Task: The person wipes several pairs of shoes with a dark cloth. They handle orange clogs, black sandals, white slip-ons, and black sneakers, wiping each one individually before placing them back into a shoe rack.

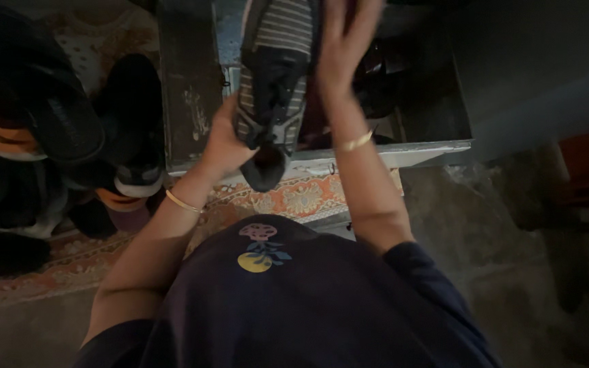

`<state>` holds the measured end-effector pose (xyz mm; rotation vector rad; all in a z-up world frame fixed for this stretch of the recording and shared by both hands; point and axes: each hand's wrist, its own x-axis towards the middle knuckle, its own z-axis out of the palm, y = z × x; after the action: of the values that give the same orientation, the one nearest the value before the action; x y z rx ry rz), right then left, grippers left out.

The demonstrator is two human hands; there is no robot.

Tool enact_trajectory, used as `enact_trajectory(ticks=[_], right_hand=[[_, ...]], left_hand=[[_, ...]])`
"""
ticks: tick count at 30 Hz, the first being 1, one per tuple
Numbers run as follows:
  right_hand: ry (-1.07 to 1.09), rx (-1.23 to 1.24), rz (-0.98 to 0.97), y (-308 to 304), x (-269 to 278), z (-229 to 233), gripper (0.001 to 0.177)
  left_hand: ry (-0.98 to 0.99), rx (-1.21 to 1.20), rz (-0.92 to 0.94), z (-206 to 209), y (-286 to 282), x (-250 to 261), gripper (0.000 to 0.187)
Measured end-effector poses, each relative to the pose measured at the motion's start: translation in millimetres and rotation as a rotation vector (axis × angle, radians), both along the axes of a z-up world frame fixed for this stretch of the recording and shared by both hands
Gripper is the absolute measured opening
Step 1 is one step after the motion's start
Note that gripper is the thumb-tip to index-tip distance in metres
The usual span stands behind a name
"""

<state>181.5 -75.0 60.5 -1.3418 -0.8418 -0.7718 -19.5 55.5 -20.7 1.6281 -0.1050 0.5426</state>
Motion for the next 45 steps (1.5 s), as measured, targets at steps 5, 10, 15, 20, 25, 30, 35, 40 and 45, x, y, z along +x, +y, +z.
enact_trajectory(ticks=[5,10,15,20,25,30,35,40,45], right_hand=[[0.114,-0.323,-0.054,-8,-109,-45,0.017],[0.256,-0.451,0.116,-34,-177,-66,0.019],[0.017,-0.52,0.052,-61,-168,-64,0.024],[0.061,0.368,0.037,-54,-94,17,0.035],[-0.222,-0.263,-0.2,-26,-87,61,0.069],[0.028,-0.514,-0.111,-46,-140,-8,0.06],[0.288,-0.267,0.297,-55,-171,-97,0.053],[0.39,-0.019,0.051,-73,-141,-71,0.05],[-0.129,-0.132,-0.251,-83,-82,27,0.062]], left_hand=[[-0.057,0.156,0.254,-41,29,22,0.082],[0.001,-0.288,0.144,-60,60,46,0.075],[-0.08,-0.667,-0.105,-60,66,49,0.055],[0.062,-0.053,0.126,-49,41,46,0.083],[-0.025,-0.057,-0.123,-35,3,32,0.066],[-0.07,-0.023,-0.002,-45,20,34,0.059],[-0.188,0.195,0.32,-75,47,52,0.08],[-0.256,0.193,0.322,-32,39,39,0.09],[-0.173,0.282,0.086,37,-24,1,0.063]])
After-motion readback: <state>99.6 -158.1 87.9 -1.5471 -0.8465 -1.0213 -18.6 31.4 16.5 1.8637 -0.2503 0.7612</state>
